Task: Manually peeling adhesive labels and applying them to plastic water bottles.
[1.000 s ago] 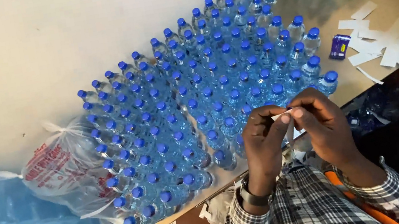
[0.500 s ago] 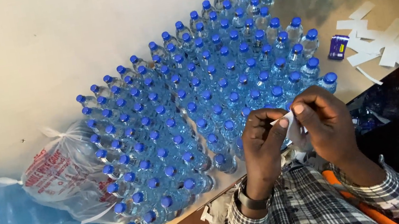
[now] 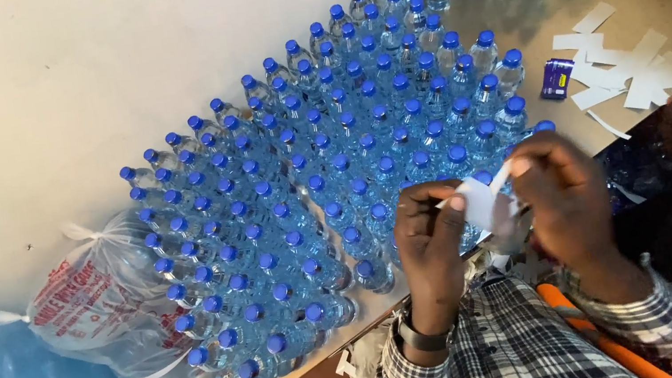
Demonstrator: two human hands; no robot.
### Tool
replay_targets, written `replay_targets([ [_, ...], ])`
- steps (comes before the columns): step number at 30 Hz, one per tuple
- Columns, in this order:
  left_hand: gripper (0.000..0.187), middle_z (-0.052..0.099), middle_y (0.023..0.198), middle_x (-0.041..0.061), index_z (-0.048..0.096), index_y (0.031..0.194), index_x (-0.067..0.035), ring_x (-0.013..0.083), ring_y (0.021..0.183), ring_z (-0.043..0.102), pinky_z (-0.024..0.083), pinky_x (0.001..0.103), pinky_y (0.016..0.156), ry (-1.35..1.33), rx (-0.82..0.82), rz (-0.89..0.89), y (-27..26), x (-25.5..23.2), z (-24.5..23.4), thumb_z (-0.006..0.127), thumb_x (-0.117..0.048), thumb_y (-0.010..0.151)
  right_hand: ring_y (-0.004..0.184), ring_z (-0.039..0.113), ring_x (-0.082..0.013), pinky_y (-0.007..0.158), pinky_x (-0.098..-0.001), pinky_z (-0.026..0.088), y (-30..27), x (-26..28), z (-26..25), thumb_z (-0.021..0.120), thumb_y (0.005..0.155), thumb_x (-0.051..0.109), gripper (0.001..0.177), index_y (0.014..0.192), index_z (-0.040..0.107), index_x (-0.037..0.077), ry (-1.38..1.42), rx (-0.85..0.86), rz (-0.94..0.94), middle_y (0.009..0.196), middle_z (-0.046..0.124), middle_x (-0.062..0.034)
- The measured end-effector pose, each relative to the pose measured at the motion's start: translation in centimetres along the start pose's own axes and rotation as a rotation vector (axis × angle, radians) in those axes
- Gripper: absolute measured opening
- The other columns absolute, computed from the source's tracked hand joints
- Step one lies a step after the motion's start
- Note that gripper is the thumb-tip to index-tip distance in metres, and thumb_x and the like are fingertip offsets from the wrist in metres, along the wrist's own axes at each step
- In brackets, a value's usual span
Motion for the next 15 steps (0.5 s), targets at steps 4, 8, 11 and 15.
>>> replay_targets([
  [4,0.011,0.071,0.111,0.008,0.067,0.117,-0.009,0.0175,0.087,0.068,0.058,0.032,0.079,-0.053,-0.132,-0.04,0.0,1.5,-4.4,0.073,-0.014,0.108,0.071,0.059,-0.0061,0.065,-0.0205,0.048,0.0,-6.5,-9.0,0.06,0.116,0.01,0.011,0.121,0.068,0.015,0.028,-0.24,0.24,0.09,0.067,0.0011],
  [8,0.016,0.076,0.112,0.012,0.069,0.116,-0.008,0.0176,0.081,0.073,0.064,0.033,0.079,-0.068,-0.147,0.171,0.2,-1.7,-6.6,0.08,-0.013,0.106,0.083,0.067,-0.0157,0.074,-0.0302,0.051,-0.3,-10.1,-15.1,0.072,0.102,0.023,0.015,0.103,0.077,0.009,-0.189,0.163,0.208,0.094,0.071,-0.004],
  [11,0.012,0.077,0.113,0.007,0.066,0.117,-0.014,0.0195,0.106,0.076,0.064,0.039,0.104,0.06,0.077,0.329,-0.2,-4.9,-3.8,0.075,-0.014,0.109,0.104,0.08,-0.0091,0.091,-0.0296,0.063,-3.5,-11.9,-12.5,0.079,0.094,0.036,0.037,0.128,0.072,0.028,-0.774,0.755,0.507,0.119,0.083,0.0089],
  [15,0.014,0.077,0.124,0.006,0.066,0.121,-0.016,0.033,0.133,0.074,0.064,0.049,0.119,0.375,0.386,0.493,-2.4,-6.7,0.3,0.068,-0.004,0.114,0.113,0.078,-0.0188,0.101,-0.0388,0.063,-3.5,-10.2,-11.1,0.085,0.083,0.012,0.073,0.154,0.071,0.012,-0.402,0.56,0.633,0.132,0.089,-0.0039],
])
Point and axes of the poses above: each hand's wrist, its own y-axis towards the middle knuckle, its own z-axis out of the palm, x = y × z, the point moved 9 cm from there along y, towards the middle knuckle
